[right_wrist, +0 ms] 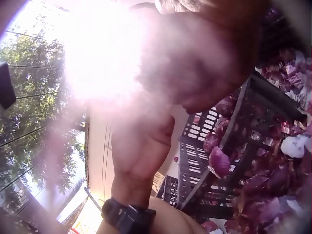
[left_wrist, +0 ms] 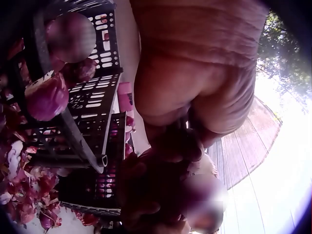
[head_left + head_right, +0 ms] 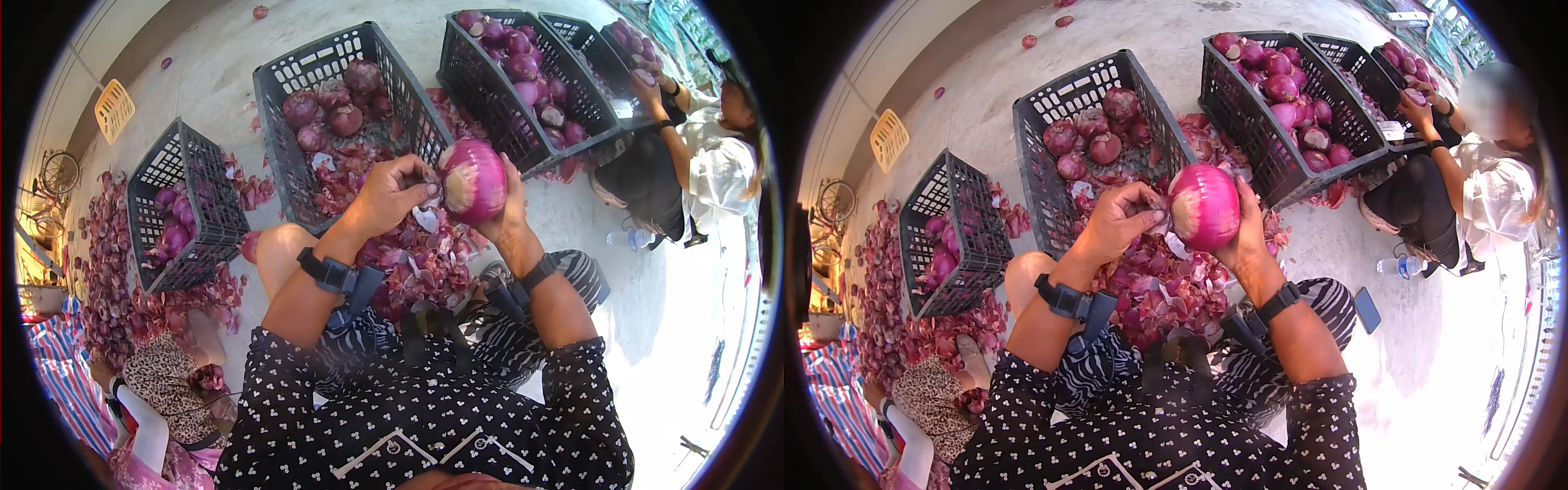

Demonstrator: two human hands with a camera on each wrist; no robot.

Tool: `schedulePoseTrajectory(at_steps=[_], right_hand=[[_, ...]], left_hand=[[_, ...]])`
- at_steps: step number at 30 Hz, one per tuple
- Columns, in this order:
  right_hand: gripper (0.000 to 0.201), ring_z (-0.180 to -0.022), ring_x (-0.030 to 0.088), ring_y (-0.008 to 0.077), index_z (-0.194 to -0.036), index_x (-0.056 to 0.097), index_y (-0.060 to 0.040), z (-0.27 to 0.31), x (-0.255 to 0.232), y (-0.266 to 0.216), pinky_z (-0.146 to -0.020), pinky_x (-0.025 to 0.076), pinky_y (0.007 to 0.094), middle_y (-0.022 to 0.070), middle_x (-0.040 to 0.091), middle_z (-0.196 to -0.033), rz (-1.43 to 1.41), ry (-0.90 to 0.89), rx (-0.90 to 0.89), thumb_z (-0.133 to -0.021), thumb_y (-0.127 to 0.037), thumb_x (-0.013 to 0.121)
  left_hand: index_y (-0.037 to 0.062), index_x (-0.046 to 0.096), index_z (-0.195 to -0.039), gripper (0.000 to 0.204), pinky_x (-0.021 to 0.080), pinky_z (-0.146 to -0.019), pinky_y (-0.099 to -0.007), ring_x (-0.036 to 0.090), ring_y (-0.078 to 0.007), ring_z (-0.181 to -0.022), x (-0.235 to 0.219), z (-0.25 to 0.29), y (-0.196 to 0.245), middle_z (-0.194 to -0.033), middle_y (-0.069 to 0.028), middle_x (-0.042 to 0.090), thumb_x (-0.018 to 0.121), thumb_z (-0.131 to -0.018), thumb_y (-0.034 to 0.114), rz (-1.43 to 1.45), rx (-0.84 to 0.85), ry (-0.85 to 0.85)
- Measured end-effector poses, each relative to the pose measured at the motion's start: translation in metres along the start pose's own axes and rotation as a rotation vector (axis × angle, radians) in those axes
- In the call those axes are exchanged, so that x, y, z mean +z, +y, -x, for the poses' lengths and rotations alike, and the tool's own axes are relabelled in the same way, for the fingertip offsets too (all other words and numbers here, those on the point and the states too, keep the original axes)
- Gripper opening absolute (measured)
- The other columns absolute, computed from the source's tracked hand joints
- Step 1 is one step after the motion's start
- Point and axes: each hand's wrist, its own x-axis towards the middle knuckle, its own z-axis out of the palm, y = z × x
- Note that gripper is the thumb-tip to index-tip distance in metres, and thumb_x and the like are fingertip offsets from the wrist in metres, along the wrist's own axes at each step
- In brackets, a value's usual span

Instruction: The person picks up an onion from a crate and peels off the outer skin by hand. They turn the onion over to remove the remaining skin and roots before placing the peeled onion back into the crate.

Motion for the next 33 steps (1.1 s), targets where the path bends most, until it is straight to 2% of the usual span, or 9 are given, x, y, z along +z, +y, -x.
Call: schedulePoseTrajectory(at_steps=[9, 12, 17, 24, 27, 28, 30, 32, 33], right_hand=[[0.054, -0.1, 0.062, 0.0284, -0.12, 0.05, 0.0021, -0.004, -0.02, -0.005, -0.09, 0.049, 0.0425, 0.0182, 0.061, -0.111, 0.137, -0.255, 0.068, -0.096, -0.044, 0.036], [0.052, -0.1, 0.062, 0.0282, -0.119, 0.051, 0.0028, -0.002, -0.02, -0.005, -0.09, 0.049, 0.042, 0.018, 0.061, -0.11, 0.153, -0.268, 0.101, -0.096, -0.041, 0.034], [0.052, -0.098, 0.063, 0.0273, -0.118, 0.052, 0.0029, -0.002, -0.022, -0.001, -0.089, 0.05, 0.0416, 0.0181, 0.061, -0.11, 0.038, -0.196, -0.008, -0.096, -0.04, 0.032], [0.053, -0.097, 0.063, 0.0266, -0.118, 0.051, 0.0025, 0.006, -0.017, 0.003, -0.088, 0.05, 0.0415, 0.0174, 0.062, -0.109, 0.15, -0.075, -0.113, -0.096, -0.042, 0.033], [0.053, -0.097, 0.063, 0.0263, -0.118, 0.052, 0.0021, 0.008, -0.015, 0.002, -0.088, 0.05, 0.0413, 0.0174, 0.062, -0.108, 0.196, -0.056, -0.165, -0.095, -0.042, 0.033], [0.052, -0.097, 0.063, 0.0262, -0.117, 0.052, 0.002, 0.008, -0.014, 0.0, -0.089, 0.05, 0.0407, 0.0171, 0.062, -0.108, 0.146, -0.077, -0.093, -0.096, -0.041, 0.033], [0.051, -0.097, 0.063, 0.0261, -0.117, 0.053, 0.0019, 0.006, -0.018, -0.003, -0.089, 0.05, 0.0401, 0.0167, 0.063, -0.107, 0.093, -0.097, -0.021, -0.096, -0.04, 0.032], [0.047, -0.097, 0.063, 0.0261, -0.116, 0.053, 0.0014, 0.001, -0.028, -0.005, -0.089, 0.05, 0.039, 0.0161, 0.063, -0.107, -0.01, -0.369, 0.095, -0.097, -0.035, 0.031], [0.047, -0.097, 0.063, 0.0261, -0.116, 0.053, 0.0014, 0.002, -0.027, -0.005, -0.089, 0.05, 0.039, 0.0161, 0.063, -0.107, -0.01, -0.369, 0.097, -0.097, -0.035, 0.031]], left_hand=[[0.0008, 0.06, -0.088, 0.008, 0.044, -0.069, -0.0208, 0.053, -0.0043, -0.077, -0.017, 0.005, 0.004, -0.082, 0.0015, 0.058, 0.064, -0.081, 0.003, 0.082, -0.18, -0.285], [0.001, 0.06, -0.089, 0.008, 0.043, -0.069, -0.0204, 0.053, -0.0044, -0.076, -0.016, 0.005, 0.004, -0.082, 0.0018, 0.058, 0.064, -0.081, 0.003, 0.106, -0.182, -0.298], [0.0008, 0.058, -0.087, 0.007, 0.044, -0.068, -0.0202, 0.053, -0.0043, -0.076, -0.007, 0.003, 0.008, -0.082, 0.0009, 0.058, 0.063, -0.081, 0.001, -0.003, -0.112, -0.211], [0.0009, 0.056, -0.088, 0.008, 0.045, -0.068, -0.0203, 0.054, -0.0042, -0.077, 0.0, 0.003, -0.001, -0.083, 0.001, 0.057, 0.06, -0.082, -0.003, -0.184, -0.078, -0.133], [0.0001, 0.058, -0.087, 0.007, 0.045, -0.065, -0.0202, 0.054, -0.0048, -0.075, 0.0, 0.003, -0.003, -0.081, -0.0001, 0.06, 0.061, -0.081, -0.004, -0.074, -0.119, -0.123], [0.0001, 0.058, -0.087, 0.007, 0.045, -0.065, -0.0202, 0.054, -0.0048, -0.075, -0.001, 0.003, -0.002, -0.081, -0.0001, 0.06, 0.061, -0.081, -0.004, -0.074, -0.118, -0.124], [0.0004, 0.059, -0.085, 0.007, 0.044, -0.067, -0.0202, 0.055, -0.0053, -0.075, -0.006, 0.006, 0.004, -0.082, -0.0001, 0.061, 0.064, -0.08, -0.001, 0.226, -0.198, -0.299], [0.0005, 0.059, -0.085, 0.008, 0.044, -0.068, -0.0206, 0.055, -0.0057, -0.075, -0.011, 0.007, 0.009, -0.082, -0.0003, 0.061, 0.065, -0.079, 0.0, 0.19, -0.173, -0.319], [0.0007, 0.06, -0.084, 0.01, 0.044, -0.069, -0.021, 0.056, -0.0061, -0.075, -0.012, 0.009, 0.01, -0.083, -0.0005, 0.062, 0.067, -0.078, 0.002, 0.156, -0.148, -0.33]])
